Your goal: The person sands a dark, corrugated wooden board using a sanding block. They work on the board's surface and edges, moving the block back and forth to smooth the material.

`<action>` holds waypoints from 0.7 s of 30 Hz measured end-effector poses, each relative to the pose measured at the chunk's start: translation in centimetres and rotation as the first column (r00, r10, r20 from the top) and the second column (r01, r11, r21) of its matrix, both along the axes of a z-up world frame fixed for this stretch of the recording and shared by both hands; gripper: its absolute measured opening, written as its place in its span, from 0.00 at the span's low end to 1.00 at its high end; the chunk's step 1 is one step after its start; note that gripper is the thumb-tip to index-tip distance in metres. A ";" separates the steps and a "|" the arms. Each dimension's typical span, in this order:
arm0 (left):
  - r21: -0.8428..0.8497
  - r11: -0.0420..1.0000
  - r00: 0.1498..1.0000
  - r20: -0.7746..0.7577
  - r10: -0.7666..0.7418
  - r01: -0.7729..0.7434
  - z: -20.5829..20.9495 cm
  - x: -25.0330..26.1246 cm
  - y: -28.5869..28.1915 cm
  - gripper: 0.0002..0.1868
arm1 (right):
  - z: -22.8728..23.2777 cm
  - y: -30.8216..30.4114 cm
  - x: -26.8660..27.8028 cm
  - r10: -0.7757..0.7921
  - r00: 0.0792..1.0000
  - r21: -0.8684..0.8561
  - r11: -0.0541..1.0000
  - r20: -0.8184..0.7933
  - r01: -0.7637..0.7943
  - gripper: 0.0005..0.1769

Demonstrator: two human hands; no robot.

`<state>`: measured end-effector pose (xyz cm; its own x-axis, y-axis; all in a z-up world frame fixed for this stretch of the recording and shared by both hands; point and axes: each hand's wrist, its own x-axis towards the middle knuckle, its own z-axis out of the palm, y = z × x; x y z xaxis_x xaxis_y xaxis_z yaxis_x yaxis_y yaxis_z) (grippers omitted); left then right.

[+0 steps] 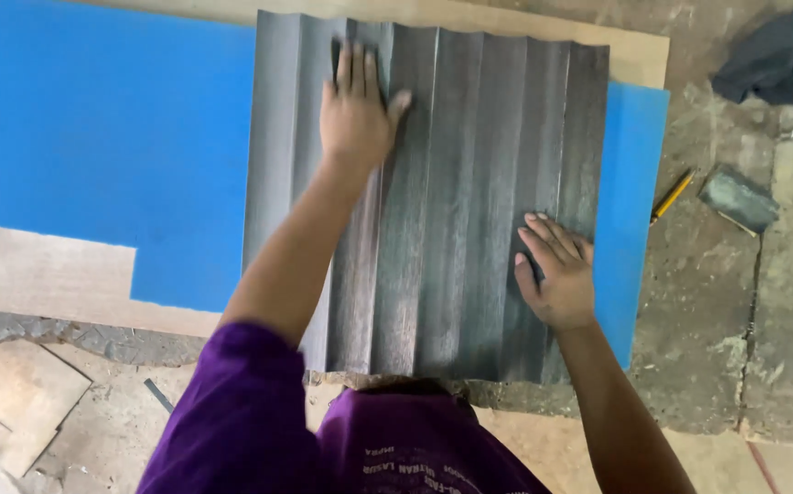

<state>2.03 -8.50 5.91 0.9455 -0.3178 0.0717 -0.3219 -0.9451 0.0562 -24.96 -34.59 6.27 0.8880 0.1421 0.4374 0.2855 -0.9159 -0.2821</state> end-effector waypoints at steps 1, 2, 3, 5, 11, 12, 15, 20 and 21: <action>0.005 1.000 1.000 0.003 0.002 -0.002 -0.3 -2.3 0.6 0.44 | 0.2 0.1 0.1 0.002 1.000 0.005 1.000 0.003 -0.002 0.18; -0.023 1.000 0.999 0.034 0.014 -0.013 -0.6 -4.7 1.0 0.44 | 0.3 0.0 0.1 0.006 1.000 0.015 1.000 0.013 -0.006 0.17; -0.047 0.999 0.997 0.071 0.009 -0.006 -0.9 -6.6 1.5 0.44 | 0.3 0.3 0.1 -0.008 1.000 0.028 1.000 0.028 0.007 0.16; -0.001 1.000 0.993 0.119 -0.011 0.011 -1.2 -2.5 0.6 0.45 | 0.4 0.2 0.5 -0.012 0.999 0.049 0.999 0.030 0.010 0.16; 0.071 0.996 0.994 -0.090 0.063 -0.057 -1.0 4.9 -1.7 0.47 | 1.0 0.3 0.0 -0.018 0.998 0.000 1.000 0.060 0.018 0.16; 0.060 0.996 0.996 -0.051 0.068 -0.065 -1.4 3.6 -1.4 0.48 | 0.8 0.2 -0.2 -0.029 0.999 -0.002 1.000 0.028 0.029 0.17; -0.105 0.993 0.978 0.198 0.070 -0.050 -1.0 -6.1 0.5 0.44 | 0.6 0.4 -0.3 -0.038 0.998 0.048 0.998 0.043 0.036 0.17; -0.014 1.000 0.995 0.101 0.011 -0.009 -1.6 0.0 0.3 0.47 | 1.2 0.6 0.0 -0.048 0.996 0.036 0.998 0.073 0.045 0.15; 0.043 0.999 0.998 0.050 -0.023 0.021 -1.7 3.5 0.0 0.46 | 1.1 0.5 0.1 -0.038 0.996 0.028 0.999 0.083 0.036 0.15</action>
<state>5.49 -8.51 4.21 0.9337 -0.3424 0.1049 -0.3442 -0.9389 -0.0009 -24.83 -34.12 7.36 0.8526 0.0969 0.5135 0.2750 -0.9188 -0.2833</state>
